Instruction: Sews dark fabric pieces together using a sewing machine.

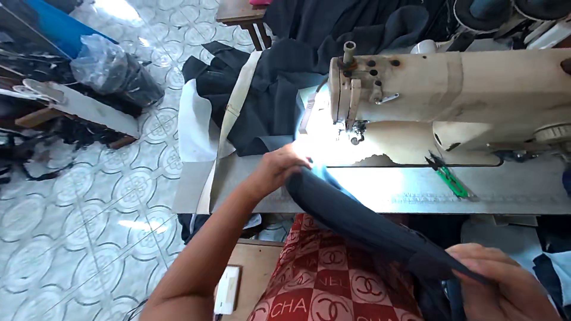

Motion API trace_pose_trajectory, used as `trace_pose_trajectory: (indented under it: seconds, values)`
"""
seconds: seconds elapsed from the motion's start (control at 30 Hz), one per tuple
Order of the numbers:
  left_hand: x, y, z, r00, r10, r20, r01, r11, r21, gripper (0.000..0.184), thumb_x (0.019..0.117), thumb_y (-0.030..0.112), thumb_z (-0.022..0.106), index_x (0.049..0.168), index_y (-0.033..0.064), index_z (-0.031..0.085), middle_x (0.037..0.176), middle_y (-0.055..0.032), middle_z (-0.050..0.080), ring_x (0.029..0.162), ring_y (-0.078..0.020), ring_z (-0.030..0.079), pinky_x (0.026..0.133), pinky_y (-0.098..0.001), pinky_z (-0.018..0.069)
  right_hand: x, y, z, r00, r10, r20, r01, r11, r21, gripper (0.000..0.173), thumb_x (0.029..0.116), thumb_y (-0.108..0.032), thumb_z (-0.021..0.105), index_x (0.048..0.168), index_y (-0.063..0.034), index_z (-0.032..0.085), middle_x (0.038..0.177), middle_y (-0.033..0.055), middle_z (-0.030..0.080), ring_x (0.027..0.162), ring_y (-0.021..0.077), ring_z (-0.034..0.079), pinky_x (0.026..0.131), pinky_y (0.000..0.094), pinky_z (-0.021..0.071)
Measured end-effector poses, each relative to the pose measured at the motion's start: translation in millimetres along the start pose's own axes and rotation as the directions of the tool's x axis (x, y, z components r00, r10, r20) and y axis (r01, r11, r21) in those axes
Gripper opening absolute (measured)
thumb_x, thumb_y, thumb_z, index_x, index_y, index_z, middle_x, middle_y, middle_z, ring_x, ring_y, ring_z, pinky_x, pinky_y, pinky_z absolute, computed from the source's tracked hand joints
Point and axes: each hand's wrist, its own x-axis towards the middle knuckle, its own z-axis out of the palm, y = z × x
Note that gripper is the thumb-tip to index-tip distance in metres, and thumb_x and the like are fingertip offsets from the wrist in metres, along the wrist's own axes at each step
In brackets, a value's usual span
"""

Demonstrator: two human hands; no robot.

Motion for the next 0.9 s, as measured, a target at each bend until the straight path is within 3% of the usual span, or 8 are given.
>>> trace_pose_trajectory:
  seconds: [0.1, 0.2, 0.3, 0.37, 0.5, 0.67, 0.77, 0.9]
  values:
    - [-27.7, 26.3, -38.9, 0.986, -0.065, 0.151, 0.070, 0.997, -0.030, 0.046, 0.1084, 0.039, 0.042, 0.100, 0.0044, 0.072, 0.089, -0.0025, 0.072, 0.086, -0.0017, 0.065, 0.080, -0.0219, 0.0538, 12.3, 14.0, 6.8, 0.993, 0.070, -0.099, -0.075, 0.996, -0.053, 0.015, 0.1008, -0.029, 0.067, 0.115, -0.0304, 0.069, 0.107, -0.0200, 0.070, 0.097, -0.0056, 0.066, 0.084, 0.0126, 0.0545]
    - [-41.7, 46.4, -69.7, 0.899, -0.231, 0.371, 0.273, 0.960, -0.062, 0.055, 0.0843, 0.063, 0.072, 0.103, 0.0113, 0.072, 0.086, 0.0060, 0.072, 0.079, 0.0046, 0.065, 0.072, -0.0197, 0.0564, 32.4, 36.8, 27.1, 0.978, 0.147, -0.151, -0.156, 0.986, -0.051, 0.008, 0.0988, -0.025, 0.069, 0.107, -0.0235, 0.069, 0.099, -0.0191, 0.069, 0.090, -0.0076, 0.064, 0.082, 0.0136, 0.0558]
    - [-35.0, 61.0, -96.8, 0.785, -0.475, 0.397, 0.353, 0.871, 0.342, 0.027, 0.0815, 0.023, 0.086, 0.099, 0.0061, 0.073, 0.086, -0.0107, 0.072, 0.076, -0.0277, 0.071, 0.068, -0.0557, 0.0582, 57.3, 54.0, 58.8, 0.989, 0.132, -0.064, -0.132, 0.991, -0.006, 0.009, 0.0973, -0.019, 0.070, 0.101, -0.0114, 0.068, 0.095, -0.0118, 0.070, 0.087, -0.0047, 0.066, 0.081, 0.0183, 0.0592]
    - [-30.5, 73.7, -120.6, 0.839, -0.506, 0.201, 0.309, 0.747, 0.588, 0.018, 0.0841, 0.000, 0.080, 0.100, 0.0008, 0.073, 0.097, -0.0207, 0.071, 0.081, -0.0437, 0.071, 0.068, -0.0687, 0.0550, 69.3, 58.6, 82.3, 1.000, -0.001, -0.001, 0.001, 1.000, 0.015, 0.011, 0.0985, -0.017, 0.069, 0.101, -0.0068, 0.067, 0.097, -0.0026, 0.072, 0.094, 0.0034, 0.070, 0.086, 0.0259, 0.0617]
    - [-68.3, 91.4, -151.0, 0.985, -0.171, 0.005, 0.089, 0.539, 0.838, 0.017, 0.1011, 0.002, 0.051, 0.110, -0.0011, 0.066, 0.109, -0.0281, 0.065, 0.097, -0.0498, 0.065, 0.078, -0.0655, 0.0490, 61.6, 74.1, 107.9, 0.945, -0.296, 0.136, 0.310, 0.945, -0.099, 0.012, 0.1066, -0.021, 0.056, 0.108, -0.0105, 0.062, 0.116, 0.0078, 0.073, 0.124, 0.0227, 0.065, 0.108, 0.0407, 0.0539]
    - [-110.3, 69.0, -89.0, 0.844, -0.517, 0.147, 0.247, 0.616, 0.748, 0.018, 0.0867, 0.011, 0.079, 0.103, 0.0050, 0.075, 0.108, -0.0211, 0.072, 0.100, -0.0461, 0.069, 0.084, -0.0700, 0.0508, 10.9, 105.9, 122.0, 0.921, -0.129, 0.367, 0.242, 0.929, -0.281, 0.020, 0.1057, -0.018, 0.055, 0.104, -0.0090, 0.073, 0.126, 0.0097, 0.073, 0.125, 0.0248, 0.066, 0.102, 0.0398, 0.0553]
    - [-101.2, 63.1, -49.2, 0.890, -0.436, 0.138, 0.257, 0.727, 0.636, 0.041, 0.0976, 0.047, 0.062, 0.107, 0.0097, 0.075, 0.111, -0.0133, 0.073, 0.106, -0.0369, 0.070, 0.086, -0.0632, 0.0537, 1.7, 103.2, 124.8, 0.914, -0.080, 0.397, 0.212, 0.930, -0.300, 0.020, 0.1039, -0.015, 0.055, 0.103, -0.0078, 0.074, 0.130, 0.0099, 0.071, 0.129, 0.0258, 0.063, 0.105, 0.0416, 0.0531]
    - [-55.2, 54.5, 5.0, 0.960, -0.274, 0.056, 0.223, 0.869, 0.441, 0.023, 0.1038, 0.030, 0.058, 0.110, 0.0153, 0.075, 0.114, -0.0066, 0.073, 0.112, -0.0279, 0.068, 0.093, -0.0525, 0.0549, 3.6, 98.2, 123.8, 0.923, -0.055, 0.381, 0.163, 0.953, -0.257, 0.017, 0.0986, -0.012, 0.058, 0.104, -0.0064, 0.073, 0.130, 0.0123, 0.071, 0.129, 0.0255, 0.063, 0.106, 0.0398, 0.0526]
